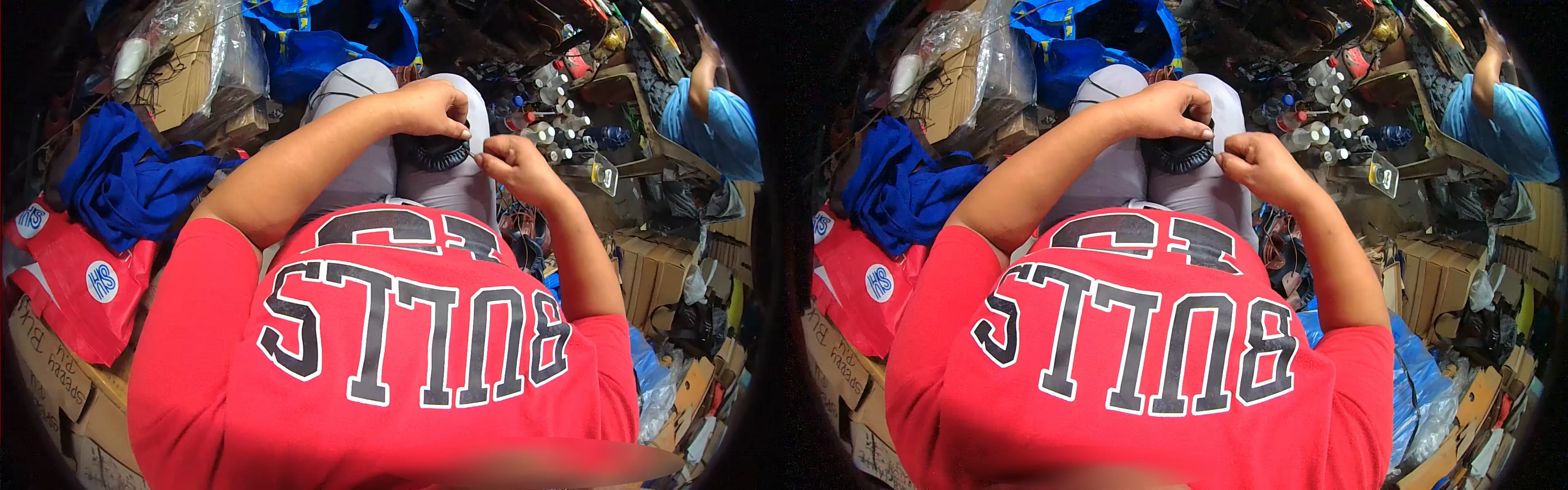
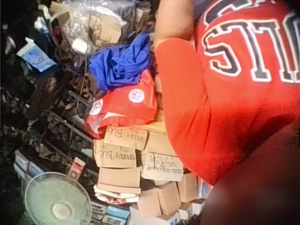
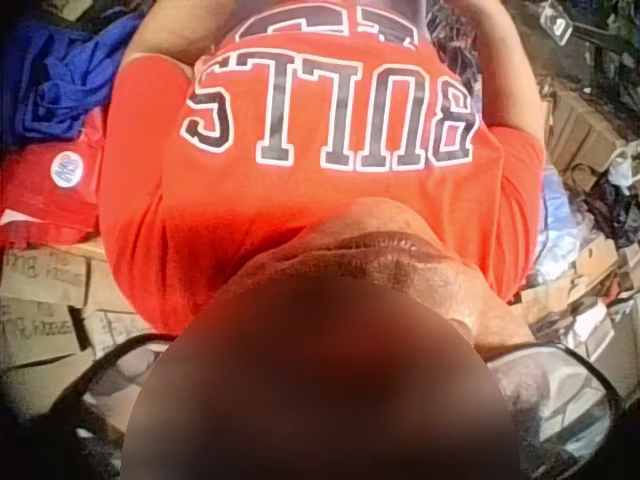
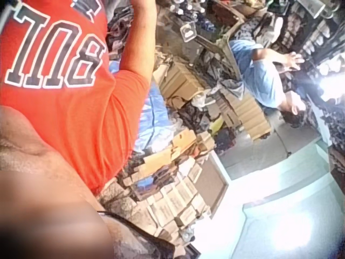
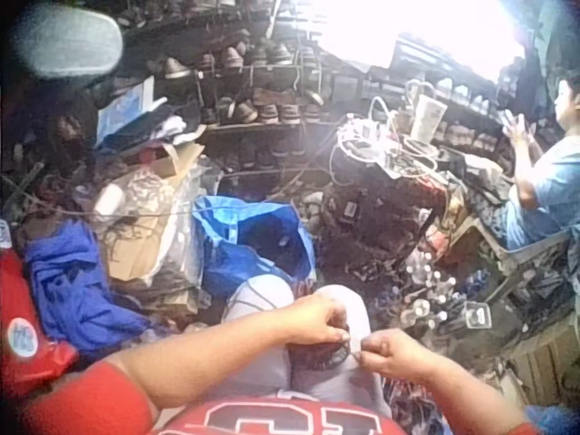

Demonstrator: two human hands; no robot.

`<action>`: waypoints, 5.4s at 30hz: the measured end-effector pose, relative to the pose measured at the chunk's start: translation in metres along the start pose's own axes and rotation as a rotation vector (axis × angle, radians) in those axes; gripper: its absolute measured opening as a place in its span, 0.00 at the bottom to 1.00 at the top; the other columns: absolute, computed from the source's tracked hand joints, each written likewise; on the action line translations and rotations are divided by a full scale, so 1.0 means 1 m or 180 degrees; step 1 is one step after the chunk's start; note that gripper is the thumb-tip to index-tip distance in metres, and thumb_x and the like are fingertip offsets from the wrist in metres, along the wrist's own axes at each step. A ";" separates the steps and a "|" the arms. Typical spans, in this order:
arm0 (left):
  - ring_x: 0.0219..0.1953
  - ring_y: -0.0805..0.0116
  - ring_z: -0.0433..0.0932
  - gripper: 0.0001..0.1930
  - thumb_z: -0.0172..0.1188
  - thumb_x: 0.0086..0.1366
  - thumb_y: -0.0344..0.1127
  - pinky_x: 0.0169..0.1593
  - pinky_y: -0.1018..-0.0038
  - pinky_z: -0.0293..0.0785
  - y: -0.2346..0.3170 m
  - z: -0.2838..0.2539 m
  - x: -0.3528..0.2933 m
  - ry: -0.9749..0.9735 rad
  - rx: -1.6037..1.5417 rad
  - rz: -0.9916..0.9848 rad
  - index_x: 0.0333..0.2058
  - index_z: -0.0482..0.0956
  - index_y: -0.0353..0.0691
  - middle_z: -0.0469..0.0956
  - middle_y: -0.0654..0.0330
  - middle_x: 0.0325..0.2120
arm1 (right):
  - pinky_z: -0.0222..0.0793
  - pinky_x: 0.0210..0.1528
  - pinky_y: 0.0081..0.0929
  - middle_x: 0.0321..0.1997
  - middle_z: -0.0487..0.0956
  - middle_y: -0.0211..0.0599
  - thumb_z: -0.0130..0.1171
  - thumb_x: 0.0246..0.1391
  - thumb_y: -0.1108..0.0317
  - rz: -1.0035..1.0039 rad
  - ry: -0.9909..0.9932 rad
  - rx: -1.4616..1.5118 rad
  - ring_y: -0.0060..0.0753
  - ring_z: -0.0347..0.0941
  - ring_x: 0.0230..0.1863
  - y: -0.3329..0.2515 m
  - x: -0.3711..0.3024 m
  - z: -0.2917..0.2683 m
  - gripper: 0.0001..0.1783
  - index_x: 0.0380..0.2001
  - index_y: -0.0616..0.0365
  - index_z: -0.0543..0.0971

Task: Stitching or sewing a shoe component by hand using a needle and thread.

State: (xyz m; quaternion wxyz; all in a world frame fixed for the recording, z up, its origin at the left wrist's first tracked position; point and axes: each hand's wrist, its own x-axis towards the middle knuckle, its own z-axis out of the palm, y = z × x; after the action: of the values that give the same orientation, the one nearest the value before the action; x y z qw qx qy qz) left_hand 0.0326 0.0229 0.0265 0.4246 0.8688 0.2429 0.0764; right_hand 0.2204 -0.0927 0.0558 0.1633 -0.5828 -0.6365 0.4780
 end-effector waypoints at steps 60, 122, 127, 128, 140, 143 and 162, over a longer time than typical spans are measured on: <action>0.37 0.73 0.77 0.12 0.62 0.54 0.28 0.46 0.78 0.70 -0.024 -0.006 0.008 -0.0769 -0.1239 -0.0099 0.38 0.81 0.36 0.80 0.60 0.34 | 0.63 0.44 0.18 0.37 0.72 0.27 0.56 0.51 0.75 -0.0154 -0.0013 0.0948 0.20 0.68 0.41 0.040 0.026 -0.002 0.10 0.38 0.57 0.81; 0.29 0.64 0.72 0.12 0.63 0.48 0.24 0.34 0.72 0.68 -0.002 0.021 -0.061 0.1020 0.0113 0.0062 0.34 0.83 0.44 0.74 0.59 0.24 | 0.65 0.40 0.17 0.30 0.73 0.26 0.59 0.49 0.74 -0.0180 0.0419 0.0842 0.18 0.68 0.34 0.035 0.013 0.018 0.13 0.40 0.51 0.82; 0.30 0.66 0.72 0.11 0.63 0.49 0.24 0.35 0.74 0.69 -0.018 0.020 -0.038 0.0874 -0.0269 0.0166 0.32 0.83 0.43 0.75 0.61 0.24 | 0.65 0.41 0.17 0.32 0.72 0.26 0.59 0.50 0.74 -0.0221 0.0349 0.0719 0.18 0.69 0.36 0.039 0.031 0.010 0.11 0.38 0.52 0.82; 0.30 0.66 0.72 0.10 0.63 0.48 0.24 0.36 0.74 0.69 -0.020 0.018 -0.033 0.0860 -0.0265 0.0277 0.32 0.83 0.43 0.75 0.61 0.24 | 0.65 0.42 0.16 0.32 0.72 0.26 0.59 0.50 0.74 -0.0332 0.0240 0.0904 0.18 0.69 0.37 0.039 0.033 0.008 0.11 0.38 0.52 0.82; 0.26 0.79 0.69 0.07 0.59 0.53 0.24 0.33 0.80 0.68 -0.008 0.037 -0.042 0.0822 -0.1394 -0.0547 0.32 0.78 0.37 0.73 0.66 0.22 | 0.66 0.44 0.16 0.35 0.78 0.25 0.62 0.49 0.71 0.0064 0.0217 0.1768 0.15 0.70 0.38 0.034 0.018 0.019 0.13 0.40 0.61 0.79; 0.28 0.81 0.69 0.06 0.58 0.55 0.25 0.33 0.83 0.68 -0.001 0.038 -0.035 0.0700 -0.1349 -0.0644 0.33 0.74 0.34 0.73 0.67 0.23 | 0.67 0.40 0.15 0.31 0.78 0.26 0.62 0.49 0.71 0.0129 0.0338 0.1685 0.15 0.71 0.34 0.029 0.022 0.018 0.11 0.37 0.62 0.79; 0.29 0.62 0.76 0.05 0.53 0.57 0.28 0.35 0.70 0.70 0.012 0.004 -0.035 0.0157 0.0171 -0.0476 0.33 0.75 0.37 0.76 0.54 0.23 | 0.58 0.41 0.15 0.34 0.64 0.23 0.61 0.50 0.67 0.0160 0.0473 0.1308 0.14 0.61 0.38 0.055 0.001 0.008 0.08 0.26 0.58 0.73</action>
State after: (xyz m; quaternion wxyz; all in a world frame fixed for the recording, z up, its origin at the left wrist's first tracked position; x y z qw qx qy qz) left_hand 0.0078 -0.0030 0.0354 0.3995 0.8572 0.3195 0.0593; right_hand 0.2463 -0.1030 0.0080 0.3132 -0.5865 -0.4972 0.5574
